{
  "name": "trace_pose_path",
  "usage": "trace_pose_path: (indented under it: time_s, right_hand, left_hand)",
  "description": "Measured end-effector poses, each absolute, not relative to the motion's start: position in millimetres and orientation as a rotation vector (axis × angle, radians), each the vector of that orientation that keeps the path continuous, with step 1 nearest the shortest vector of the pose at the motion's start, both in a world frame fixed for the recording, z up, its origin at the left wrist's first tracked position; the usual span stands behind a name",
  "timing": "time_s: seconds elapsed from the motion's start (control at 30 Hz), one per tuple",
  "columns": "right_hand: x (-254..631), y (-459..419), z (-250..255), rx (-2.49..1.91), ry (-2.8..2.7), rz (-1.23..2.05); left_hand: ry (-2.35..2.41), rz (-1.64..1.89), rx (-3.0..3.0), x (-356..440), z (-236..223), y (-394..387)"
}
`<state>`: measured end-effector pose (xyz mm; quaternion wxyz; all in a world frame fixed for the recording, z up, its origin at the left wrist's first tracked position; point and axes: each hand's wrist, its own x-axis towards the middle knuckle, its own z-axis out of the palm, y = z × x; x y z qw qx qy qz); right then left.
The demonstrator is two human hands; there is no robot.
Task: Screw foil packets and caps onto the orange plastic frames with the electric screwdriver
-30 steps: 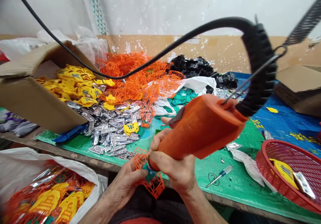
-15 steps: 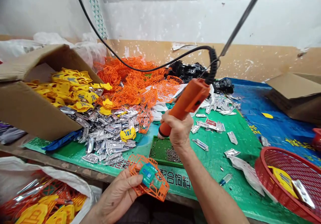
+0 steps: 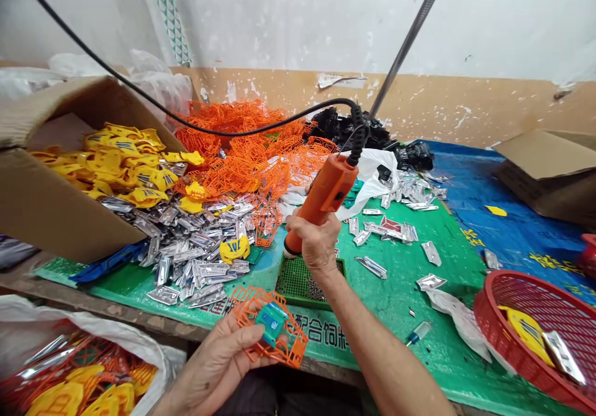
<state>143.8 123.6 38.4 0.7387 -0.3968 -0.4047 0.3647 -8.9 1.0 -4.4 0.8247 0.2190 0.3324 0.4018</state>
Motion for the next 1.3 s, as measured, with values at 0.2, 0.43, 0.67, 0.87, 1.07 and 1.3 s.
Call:
trace_pose_path:
  time_s: [0.2, 0.43, 0.67, 0.87, 1.07, 1.3]
  right_hand:
    - [143, 124, 36, -0.86, -0.909, 0.805]
    - [145, 123, 35, -0.89, -0.955, 0.794]
    - [143, 120, 34, -0.901, -0.987, 0.782]
    - [147, 122, 38, -0.865, -0.95, 0.76]
    - [157, 101, 69, -0.712, -0.886, 0.836]
    - [159, 45, 90, -0.551, -0.909, 1.005]
  left_hand:
    - [0.686, 0.866, 0.496, -8, -4, 1]
    - [0.723, 0.866, 0.487, -7, -3, 0]
    - [0.741, 0.937, 0.48, -4, -3, -2]
    - [0.752, 1.018, 0.46, 0, -3, -1]
    - [0.809, 1.064, 0.386, 0, -5, 0]
    - [0.831, 1.124, 0.343, 0, -6, 0]
